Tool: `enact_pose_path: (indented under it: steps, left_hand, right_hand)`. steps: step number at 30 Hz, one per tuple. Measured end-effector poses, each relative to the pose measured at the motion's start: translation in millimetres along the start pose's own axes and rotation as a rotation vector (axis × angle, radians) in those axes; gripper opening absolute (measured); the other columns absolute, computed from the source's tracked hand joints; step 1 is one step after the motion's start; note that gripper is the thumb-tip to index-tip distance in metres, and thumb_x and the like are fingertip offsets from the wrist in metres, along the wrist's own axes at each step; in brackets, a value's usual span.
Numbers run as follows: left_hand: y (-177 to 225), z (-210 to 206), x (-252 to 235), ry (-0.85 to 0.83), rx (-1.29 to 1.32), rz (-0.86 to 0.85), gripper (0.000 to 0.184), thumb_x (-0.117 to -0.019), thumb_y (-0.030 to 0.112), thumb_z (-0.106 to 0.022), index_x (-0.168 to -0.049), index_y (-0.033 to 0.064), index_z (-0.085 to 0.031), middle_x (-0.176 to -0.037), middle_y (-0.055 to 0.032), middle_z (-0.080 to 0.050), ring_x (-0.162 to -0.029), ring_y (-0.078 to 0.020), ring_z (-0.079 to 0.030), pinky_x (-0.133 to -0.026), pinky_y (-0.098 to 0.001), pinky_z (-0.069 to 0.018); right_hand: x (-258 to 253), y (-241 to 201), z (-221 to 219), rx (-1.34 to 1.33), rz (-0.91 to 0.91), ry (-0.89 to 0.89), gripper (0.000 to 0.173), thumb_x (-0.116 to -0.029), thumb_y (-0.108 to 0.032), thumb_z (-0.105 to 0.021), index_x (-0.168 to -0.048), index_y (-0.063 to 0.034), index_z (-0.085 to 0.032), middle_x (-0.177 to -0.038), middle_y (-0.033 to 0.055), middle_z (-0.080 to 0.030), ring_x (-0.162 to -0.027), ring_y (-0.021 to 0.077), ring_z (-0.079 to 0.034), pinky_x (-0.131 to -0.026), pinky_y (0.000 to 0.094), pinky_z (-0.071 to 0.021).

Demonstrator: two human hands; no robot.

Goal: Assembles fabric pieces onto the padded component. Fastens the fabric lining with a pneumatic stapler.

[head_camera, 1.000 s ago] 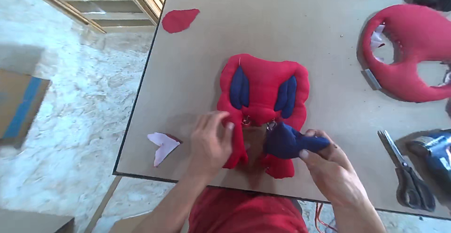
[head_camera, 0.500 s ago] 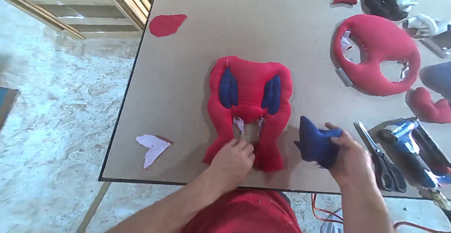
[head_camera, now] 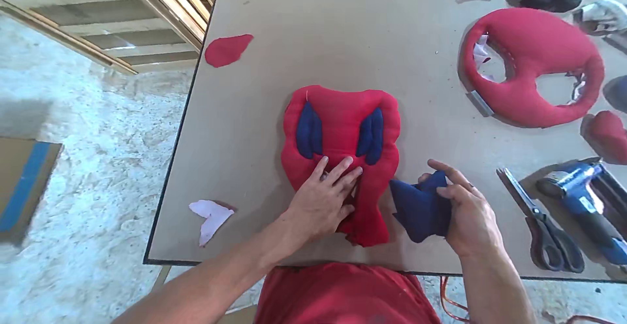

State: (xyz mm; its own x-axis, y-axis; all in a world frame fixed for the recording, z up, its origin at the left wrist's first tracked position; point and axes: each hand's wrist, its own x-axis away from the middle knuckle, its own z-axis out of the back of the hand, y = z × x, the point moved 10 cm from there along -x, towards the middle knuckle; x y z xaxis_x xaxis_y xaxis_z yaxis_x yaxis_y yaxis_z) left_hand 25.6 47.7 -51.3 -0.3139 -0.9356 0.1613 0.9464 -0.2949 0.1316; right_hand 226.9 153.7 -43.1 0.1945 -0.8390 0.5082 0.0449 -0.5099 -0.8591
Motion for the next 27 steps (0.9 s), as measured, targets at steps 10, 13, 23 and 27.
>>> enact_pose_path:
  steps: [10, 13, 23, 27]
  left_hand:
    - [-29.4, 29.5, 62.5, 0.49, 0.465, -0.085, 0.026, -0.1003, 0.025, -0.055, -0.09, 0.012, -0.074, -0.102, -0.0008, -0.075, -0.116, -0.0171, -0.067, -0.107, -0.0375, -0.0518]
    - [-59.2, 43.6, 101.0, 0.696, 0.51, 0.182, 0.021, -0.0962, 0.029, -0.059, -0.093, 0.0133, -0.073, -0.105, -0.0018, -0.074, -0.116, -0.0176, -0.066, -0.101, -0.0382, -0.0553]
    - [-76.2, 24.7, 90.4, 0.631, 0.401, 0.267, 0.039, -0.0947, 0.033, -0.062, -0.127, 0.0121, -0.068, -0.135, -0.0028, -0.066, -0.14, -0.0204, -0.051, -0.114, -0.0415, -0.0445]
    - [-70.8, 23.1, 87.3, 0.599, 0.368, 0.246, 0.049, -0.0928, 0.042, -0.065, -0.135, 0.0169, -0.066, -0.143, -0.0016, -0.062, -0.143, -0.0198, -0.048, -0.117, -0.0458, -0.0405]
  right_hand:
    - [25.3, 3.9, -57.1, 0.126, 0.098, -0.028, 0.049, -0.0873, -0.011, -0.049, -0.134, -0.0122, -0.065, -0.103, 0.0088, -0.071, -0.09, 0.0198, -0.069, -0.075, 0.0386, -0.0587]
    - [24.2, 7.1, -96.5, 0.021, 0.23, -0.057, 0.045, -0.0913, -0.007, -0.048, -0.134, -0.0101, -0.058, -0.105, 0.0073, -0.069, -0.095, 0.0188, -0.068, -0.08, 0.038, -0.0582]
    - [24.2, 29.7, -139.5, 0.388, 0.26, 0.021, 0.045, -0.0953, -0.009, -0.047, -0.14, -0.0118, -0.054, -0.113, 0.0005, -0.069, -0.106, 0.011, -0.066, -0.087, 0.0334, -0.0573]
    - [33.9, 15.5, -144.9, 0.896, 0.464, 0.075, 0.043, -0.0984, -0.023, -0.049, -0.139, -0.0135, -0.061, -0.141, 0.0076, -0.057, -0.127, 0.0197, -0.057, -0.097, 0.0424, -0.054]
